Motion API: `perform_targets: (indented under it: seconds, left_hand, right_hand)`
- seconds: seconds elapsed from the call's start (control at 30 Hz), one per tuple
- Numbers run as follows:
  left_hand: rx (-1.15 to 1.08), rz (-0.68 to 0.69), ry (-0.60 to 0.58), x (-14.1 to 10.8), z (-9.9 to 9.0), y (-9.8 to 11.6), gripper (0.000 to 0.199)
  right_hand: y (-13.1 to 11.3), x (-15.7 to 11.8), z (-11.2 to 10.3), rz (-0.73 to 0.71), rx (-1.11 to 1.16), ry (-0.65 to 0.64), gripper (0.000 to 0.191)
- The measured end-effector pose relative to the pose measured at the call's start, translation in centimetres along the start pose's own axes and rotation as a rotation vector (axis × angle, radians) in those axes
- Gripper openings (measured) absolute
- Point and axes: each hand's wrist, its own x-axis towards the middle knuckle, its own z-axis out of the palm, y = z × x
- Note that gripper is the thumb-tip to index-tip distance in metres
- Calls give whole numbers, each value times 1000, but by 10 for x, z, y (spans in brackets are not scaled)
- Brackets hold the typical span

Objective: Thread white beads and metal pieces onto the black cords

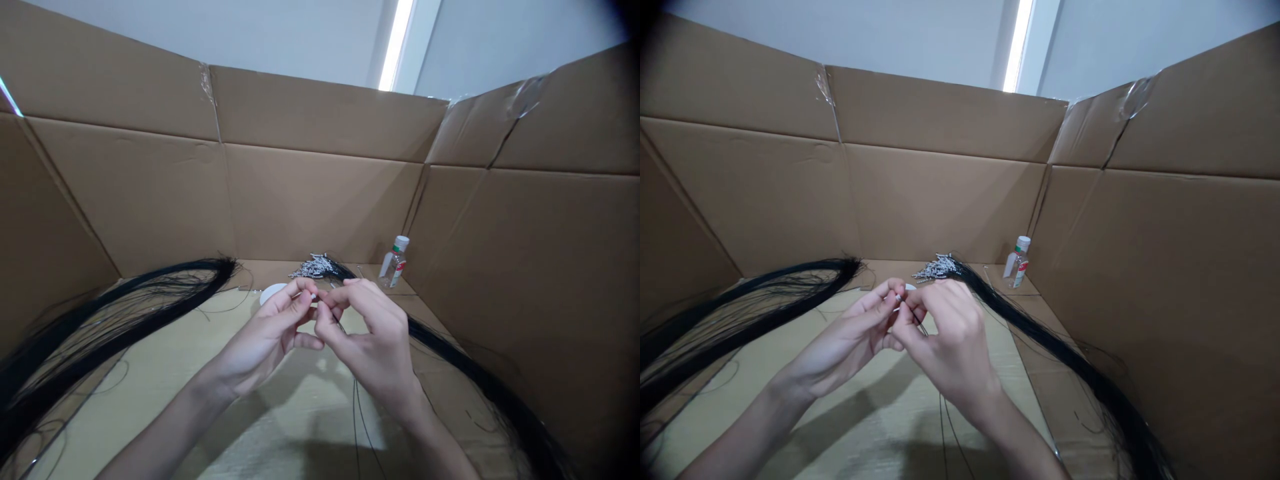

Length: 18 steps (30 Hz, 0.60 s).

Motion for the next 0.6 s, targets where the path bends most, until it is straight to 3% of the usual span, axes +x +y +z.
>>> perform_targets:
  seconds: [0.33,0.6]
  left_hand:
    - [36,-6,32,0,1,0,22]
    - [285,218,115,4,0,-11,19]
  right_hand:
    - [0,1,1,-4,-33,1,19]
    - [6,-1,5,-57,-63,-6,19]
